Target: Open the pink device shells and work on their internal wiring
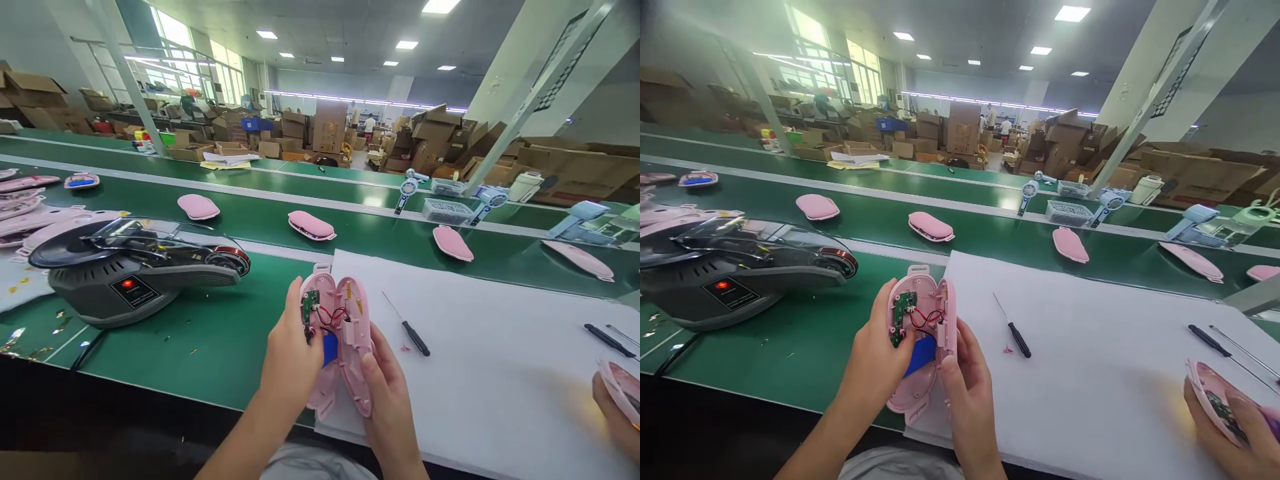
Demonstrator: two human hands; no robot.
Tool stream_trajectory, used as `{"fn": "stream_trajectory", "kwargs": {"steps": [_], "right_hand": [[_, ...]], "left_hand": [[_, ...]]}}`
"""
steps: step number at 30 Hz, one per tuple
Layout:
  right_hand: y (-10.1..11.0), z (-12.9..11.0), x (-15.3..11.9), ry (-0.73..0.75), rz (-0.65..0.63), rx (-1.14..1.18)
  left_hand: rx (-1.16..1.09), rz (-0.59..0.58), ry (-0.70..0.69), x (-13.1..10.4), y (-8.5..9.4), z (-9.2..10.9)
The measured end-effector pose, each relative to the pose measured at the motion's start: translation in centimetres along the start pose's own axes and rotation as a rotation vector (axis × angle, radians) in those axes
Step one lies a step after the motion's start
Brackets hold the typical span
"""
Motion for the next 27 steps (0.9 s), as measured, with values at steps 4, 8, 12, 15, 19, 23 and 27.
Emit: {"fn": "stream_trajectory", "kwargs": {"steps": [4,8,12,15,19,23,27], "right_hand": [[-0.6,-0.7,-0.4,-0.002,0.062,-0.063],[-1.0,-1.1,-0.4,-0.011,0.031,-0.107],[0.0,-0.2,-0.2,-0.029,0.049,-0.078],[0.7,0.7,-0.1,-0.033,0.033,-0.017],[1.3,1.6,0.0,-0.059,0.098,0.023],[1.7,2.0,-0.2,-0.054,0.219,0.035],[1.5,1.6,-1.1,-0.027,0.324,-0.03]], "left_hand": [[0.025,0.078,-0.201,-1.0,-0.5,0.3],[-0.033,0.135,-0.254,-1.5,-0.6,0.2],[-0.164,0.08,-0.256,-1.6,-0.6,0.4],[-0.297,0.016,-0.224,-1.5,-0.7,0.1],[-0.46,-0.129,-0.13,-1.3,-0.7,-1.0],[-0.453,-0.21,-0.051,-1.1,-0.7,-1.9],[-0.331,-0.138,-0.033,-1.1,-0.7,-2.1]]}}
Point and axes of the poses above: each hand's wrist, its own x-axis towards the middle knuckle, its own y-axis out of the back of the hand, z = x × y, the point moved 3 cm from there along x, towards the middle knuckle, and after that the axes turned 14 degrees about -x, right-handed, at the moved point
